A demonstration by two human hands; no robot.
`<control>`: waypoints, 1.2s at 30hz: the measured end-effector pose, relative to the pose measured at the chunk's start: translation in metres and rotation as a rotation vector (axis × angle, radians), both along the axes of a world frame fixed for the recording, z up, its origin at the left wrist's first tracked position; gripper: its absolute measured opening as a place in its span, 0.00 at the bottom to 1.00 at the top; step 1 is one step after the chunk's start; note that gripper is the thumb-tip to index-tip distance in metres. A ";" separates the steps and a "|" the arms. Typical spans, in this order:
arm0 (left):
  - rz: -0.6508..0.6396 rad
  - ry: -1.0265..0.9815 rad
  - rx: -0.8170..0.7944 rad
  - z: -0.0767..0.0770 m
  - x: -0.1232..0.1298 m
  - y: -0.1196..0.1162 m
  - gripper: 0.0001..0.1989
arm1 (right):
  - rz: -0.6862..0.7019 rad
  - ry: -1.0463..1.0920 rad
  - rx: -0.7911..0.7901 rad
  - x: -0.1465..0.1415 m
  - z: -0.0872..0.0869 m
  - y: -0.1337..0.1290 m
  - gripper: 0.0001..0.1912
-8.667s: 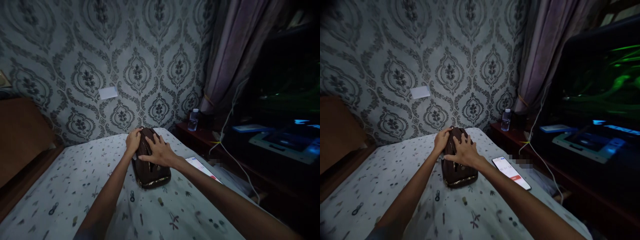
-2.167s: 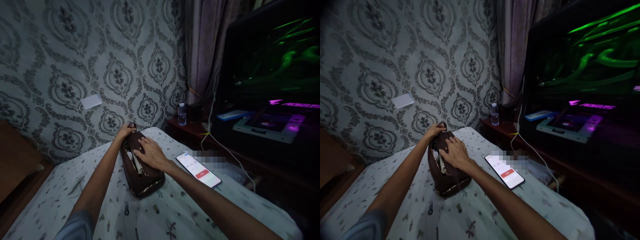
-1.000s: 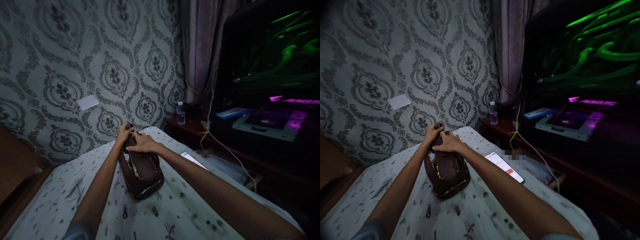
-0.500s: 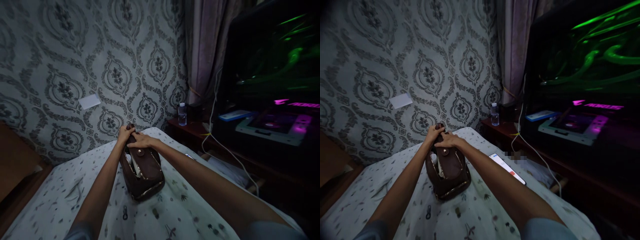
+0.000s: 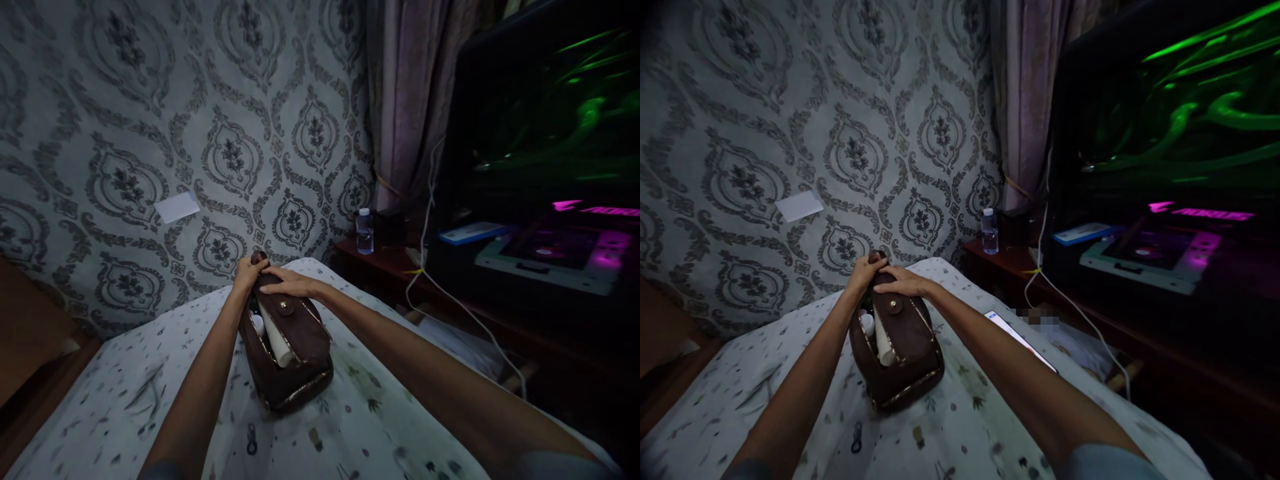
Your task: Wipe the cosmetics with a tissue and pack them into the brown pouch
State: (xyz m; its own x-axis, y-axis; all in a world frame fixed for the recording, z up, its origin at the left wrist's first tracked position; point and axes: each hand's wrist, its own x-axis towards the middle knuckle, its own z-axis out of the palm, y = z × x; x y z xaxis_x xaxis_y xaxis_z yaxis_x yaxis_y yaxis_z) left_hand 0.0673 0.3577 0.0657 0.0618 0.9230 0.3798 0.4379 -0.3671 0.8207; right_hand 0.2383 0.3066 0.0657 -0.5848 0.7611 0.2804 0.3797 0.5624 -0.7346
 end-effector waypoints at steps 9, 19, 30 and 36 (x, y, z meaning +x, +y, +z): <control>-0.446 0.340 0.048 0.023 -0.034 -0.082 0.41 | -0.121 0.200 -0.024 0.008 -0.010 -0.010 0.27; -0.186 0.387 0.271 0.037 -0.010 -0.094 0.15 | -0.358 0.260 0.153 0.014 -0.006 -0.047 0.21; -0.049 -0.046 0.281 0.039 -0.014 -0.055 0.19 | -0.063 -0.310 0.490 0.025 -0.016 -0.174 0.26; -0.114 -0.090 0.313 0.042 -0.017 -0.049 0.18 | -0.028 -0.436 0.522 0.024 -0.006 -0.155 0.34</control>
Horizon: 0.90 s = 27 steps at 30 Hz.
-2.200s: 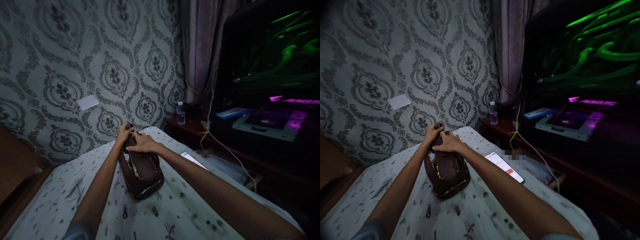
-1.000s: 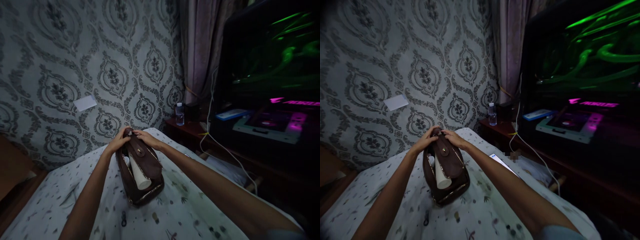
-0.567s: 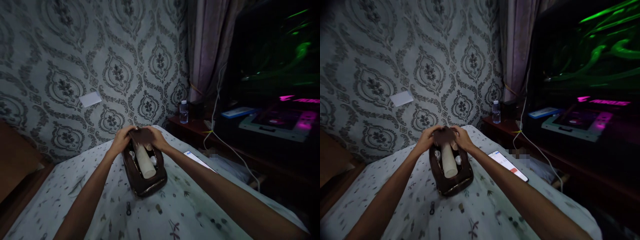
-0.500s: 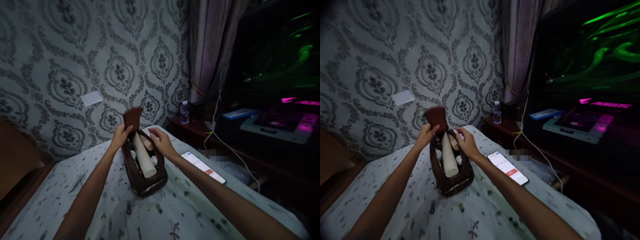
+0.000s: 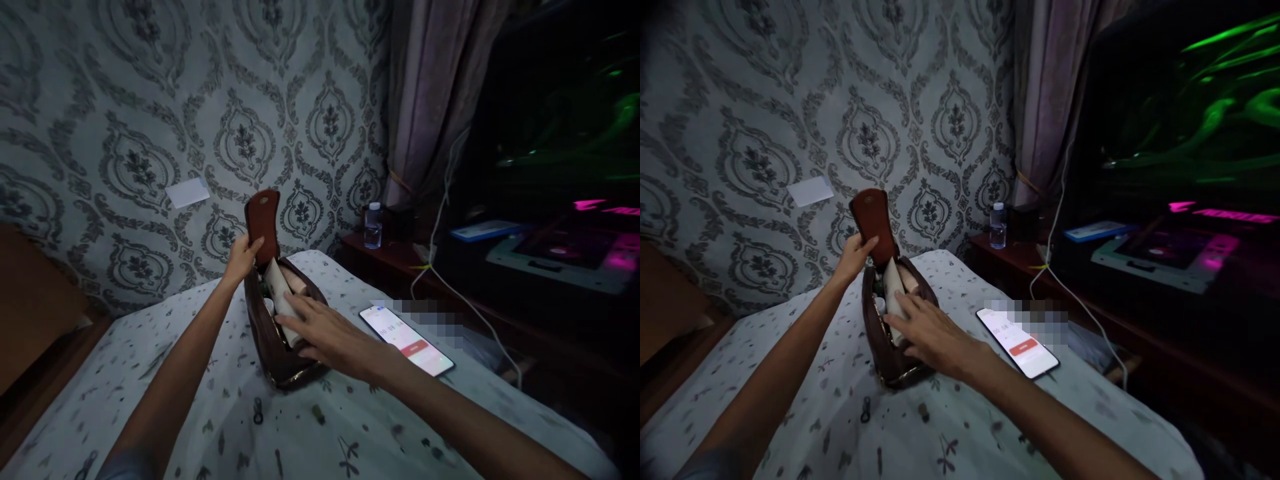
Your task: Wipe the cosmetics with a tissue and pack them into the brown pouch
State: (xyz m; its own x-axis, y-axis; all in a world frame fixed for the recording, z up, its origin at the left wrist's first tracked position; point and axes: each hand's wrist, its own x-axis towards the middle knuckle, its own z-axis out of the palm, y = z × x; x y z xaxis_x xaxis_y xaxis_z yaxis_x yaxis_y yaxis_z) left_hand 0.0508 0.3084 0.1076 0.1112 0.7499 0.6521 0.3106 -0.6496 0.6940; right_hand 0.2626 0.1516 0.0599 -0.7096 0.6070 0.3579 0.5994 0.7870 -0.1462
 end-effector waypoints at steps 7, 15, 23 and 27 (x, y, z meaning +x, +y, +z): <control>0.021 -0.103 -0.018 -0.001 -0.002 0.016 0.17 | 0.023 -0.079 0.052 0.003 0.024 -0.012 0.10; 0.038 -0.147 -0.029 -0.002 -0.003 0.023 0.17 | 0.051 -0.282 -0.067 -0.017 0.041 0.004 0.26; 0.061 -0.153 -0.039 -0.003 -0.011 0.034 0.15 | 0.135 -0.013 -0.142 0.000 0.015 0.016 0.26; 0.077 -0.133 -0.034 -0.005 -0.012 0.036 0.14 | 0.176 0.097 -0.259 0.010 0.011 0.022 0.24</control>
State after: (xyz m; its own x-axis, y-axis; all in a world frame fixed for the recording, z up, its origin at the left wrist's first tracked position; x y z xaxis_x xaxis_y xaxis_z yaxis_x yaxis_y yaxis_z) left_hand 0.0387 0.3442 0.1028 -0.0334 0.7748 0.6313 0.2623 -0.6028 0.7536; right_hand 0.2724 0.1734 0.0708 -0.7817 0.5580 0.2785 0.4314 0.8063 -0.4048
